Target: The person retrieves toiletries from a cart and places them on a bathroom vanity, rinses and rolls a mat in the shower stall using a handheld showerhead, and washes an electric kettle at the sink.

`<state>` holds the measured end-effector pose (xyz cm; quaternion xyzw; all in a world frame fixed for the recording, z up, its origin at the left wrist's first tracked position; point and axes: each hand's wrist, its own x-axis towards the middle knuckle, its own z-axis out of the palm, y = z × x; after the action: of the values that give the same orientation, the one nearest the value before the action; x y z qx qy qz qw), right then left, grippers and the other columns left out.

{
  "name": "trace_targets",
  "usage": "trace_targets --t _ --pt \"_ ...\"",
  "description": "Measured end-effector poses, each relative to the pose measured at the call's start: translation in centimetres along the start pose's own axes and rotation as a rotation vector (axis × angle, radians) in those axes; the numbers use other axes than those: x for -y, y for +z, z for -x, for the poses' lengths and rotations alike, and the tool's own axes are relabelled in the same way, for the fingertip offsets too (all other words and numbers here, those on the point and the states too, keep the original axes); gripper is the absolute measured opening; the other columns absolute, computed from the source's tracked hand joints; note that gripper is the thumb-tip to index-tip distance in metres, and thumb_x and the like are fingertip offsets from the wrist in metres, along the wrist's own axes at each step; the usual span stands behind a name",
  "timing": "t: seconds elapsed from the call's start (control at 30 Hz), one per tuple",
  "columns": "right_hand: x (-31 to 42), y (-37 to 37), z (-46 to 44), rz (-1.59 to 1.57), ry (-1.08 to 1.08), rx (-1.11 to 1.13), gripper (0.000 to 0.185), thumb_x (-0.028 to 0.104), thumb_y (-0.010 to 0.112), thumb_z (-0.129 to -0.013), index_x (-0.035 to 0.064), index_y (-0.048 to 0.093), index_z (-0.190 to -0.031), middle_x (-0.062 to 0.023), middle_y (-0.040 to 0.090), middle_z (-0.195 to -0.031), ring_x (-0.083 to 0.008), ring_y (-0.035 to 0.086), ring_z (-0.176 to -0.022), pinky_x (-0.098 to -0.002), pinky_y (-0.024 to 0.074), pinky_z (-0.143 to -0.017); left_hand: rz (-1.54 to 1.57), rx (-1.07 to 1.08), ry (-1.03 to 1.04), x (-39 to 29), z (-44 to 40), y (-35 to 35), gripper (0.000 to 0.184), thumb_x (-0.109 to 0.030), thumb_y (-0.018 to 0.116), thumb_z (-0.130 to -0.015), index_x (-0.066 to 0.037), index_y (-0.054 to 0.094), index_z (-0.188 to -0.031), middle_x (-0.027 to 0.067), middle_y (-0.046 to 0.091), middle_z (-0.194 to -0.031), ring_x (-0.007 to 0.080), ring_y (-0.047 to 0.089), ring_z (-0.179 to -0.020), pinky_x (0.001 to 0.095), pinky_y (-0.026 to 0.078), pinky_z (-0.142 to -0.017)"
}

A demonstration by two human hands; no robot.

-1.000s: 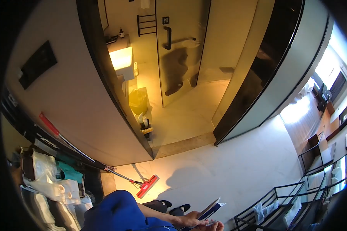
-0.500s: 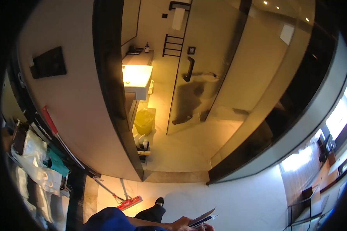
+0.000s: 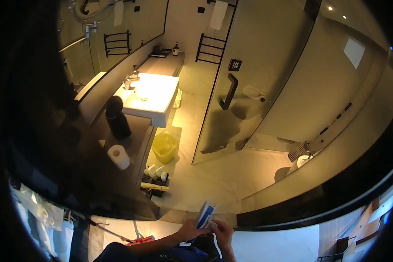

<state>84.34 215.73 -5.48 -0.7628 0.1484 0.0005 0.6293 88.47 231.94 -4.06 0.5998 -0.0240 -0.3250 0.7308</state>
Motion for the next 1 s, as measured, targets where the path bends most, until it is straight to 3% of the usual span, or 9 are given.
trace_targets --t 0.2,0.33,0.43,0.53,0.7,0.87,0.93,0.97,1.0 --pt "3.4 -2.7 -25.6 -0.1 -0.321 0.095 0.017 0.009 0.054 -0.089 -0.0019 0.057 -0.101 -0.008 0.061 -0.086 -0.0129 0.059 -0.075 -0.0263 0.0496 -0.067 0.261 -0.369 0.031 -3.8 -12.6 -4.0 0.023 -0.011 0.075 -0.07 0.005 0.063 -0.081 0.012 0.065 -0.067 0.0166 0.064 -0.059 0.0277 0.051 -0.053" --pt "11.3 -3.0 -45.8 -0.168 -0.303 0.104 0.046 0.003 0.064 -0.079 0.0062 0.042 -0.119 -0.0075 0.044 -0.11 -0.0161 0.045 -0.097 -0.0327 0.046 -0.081 0.422 -0.639 0.222 -8.5 -19.6 -7.2 0.023 -0.006 0.074 -0.07 0.004 0.061 -0.086 0.0105 0.064 -0.07 0.0177 0.063 -0.057 0.0273 0.051 -0.052" --pt "19.1 1.3 -56.2 -0.048 -0.544 -0.228 0.044 0.005 0.067 -0.075 0.0046 0.045 -0.113 -0.0055 0.049 -0.104 -0.0142 0.049 -0.09 -0.0291 0.0456 -0.074 0.454 -0.818 0.317 -12.3 -22.0 -8.8 0.019 -0.004 0.071 -0.072 0.005 0.061 -0.085 0.0111 0.064 -0.07 0.0173 0.062 -0.056 0.027 0.051 -0.052" --pt "20.9 3.9 -65.5 -0.356 -0.405 0.091 0.035 0.01 0.072 -0.073 0.0025 0.051 -0.101 -0.0056 0.056 -0.087 -0.0137 0.052 -0.075 -0.0271 0.0439 -0.064 0.549 -0.9 0.351 -14.7 -23.9 -10.6 0.019 -0.003 0.069 -0.074 0.005 0.06 -0.088 0.0121 0.064 -0.073 0.0172 0.062 -0.058 0.0267 0.051 -0.053" --pt "21.5 4.3 -64.1 -0.411 -0.387 -0.042 0.03 0.007 0.07 -0.075 0.0088 0.041 -0.065 -0.0009 0.046 -0.055 -0.0111 0.044 -0.045 -0.027 0.0377 -0.045 0.616 -0.835 0.261 -17.1 -29.5 -15.4 0.02 -0.004 0.07 -0.074 0.006 0.06 -0.088 0.0129 0.065 -0.074 0.0158 0.061 -0.057 0.0259 0.051 -0.054" --pt "14.5 -1.5 -61.2 -0.46 -0.371 -0.115 0.028 -0.004 0.066 -0.071 0.0133 0.044 -0.076 0.0023 0.046 -0.066 -0.0101 0.045 -0.051 -0.0244 0.0406 -0.045 0.499 -0.723 0.253 -22.7 -36.4 -22.6 0.02 -0.006 0.072 -0.072 0.006 0.061 -0.084 0.0126 0.066 -0.075 0.0165 0.064 -0.06 0.0258 0.052 -0.055" --pt "13.1 -2.0 -57.9 -0.393 -0.349 -0.385 0.05 0.001 0.066 -0.074 0.0083 0.043 -0.118 -0.0043 0.05 -0.102 -0.0128 0.049 -0.081 -0.029 0.0448 -0.068 0.441 -0.684 0.236 -25.0 -39.5 -25.3 0.022 -0.008 0.074 -0.07 0.005 0.062 -0.083 0.012 0.066 -0.074 0.0166 0.064 -0.06 0.0254 0.052 -0.055" --pt "9.9 -3.4 -57.0 -0.406 -0.151 -0.465 0.06 0.008 0.064 -0.08 0.0068 0.032 -0.131 -0.0056 0.042 -0.121 -0.0126 0.044 -0.099 -0.0287 0.0421 -0.078 0.411 -0.665 0.218 -26.1 -40.8 -26.6 0.023 -0.009 0.075 -0.069 0.005 0.062 -0.082 0.0117 0.065 -0.074 0.0166 0.064 -0.06 0.0253 0.052 -0.055" --pt "6.7 -4.3 -55.6 -0.447 0.015 -0.528 0.042 0.016 0.06 -0.083 0.0053 0.043 -0.121 -0.0058 0.053 -0.107 -0.0133 0.051 -0.087 -0.0284 0.0446 -0.069 0.409 -0.645 0.225 -27.3 -42.1 -27.6 0.024 -0.01 0.076 -0.069 0.005 0.062 -0.082 0.0114 0.065 -0.073 0.0167 0.064 -0.061 0.0253 0.052 -0.055"
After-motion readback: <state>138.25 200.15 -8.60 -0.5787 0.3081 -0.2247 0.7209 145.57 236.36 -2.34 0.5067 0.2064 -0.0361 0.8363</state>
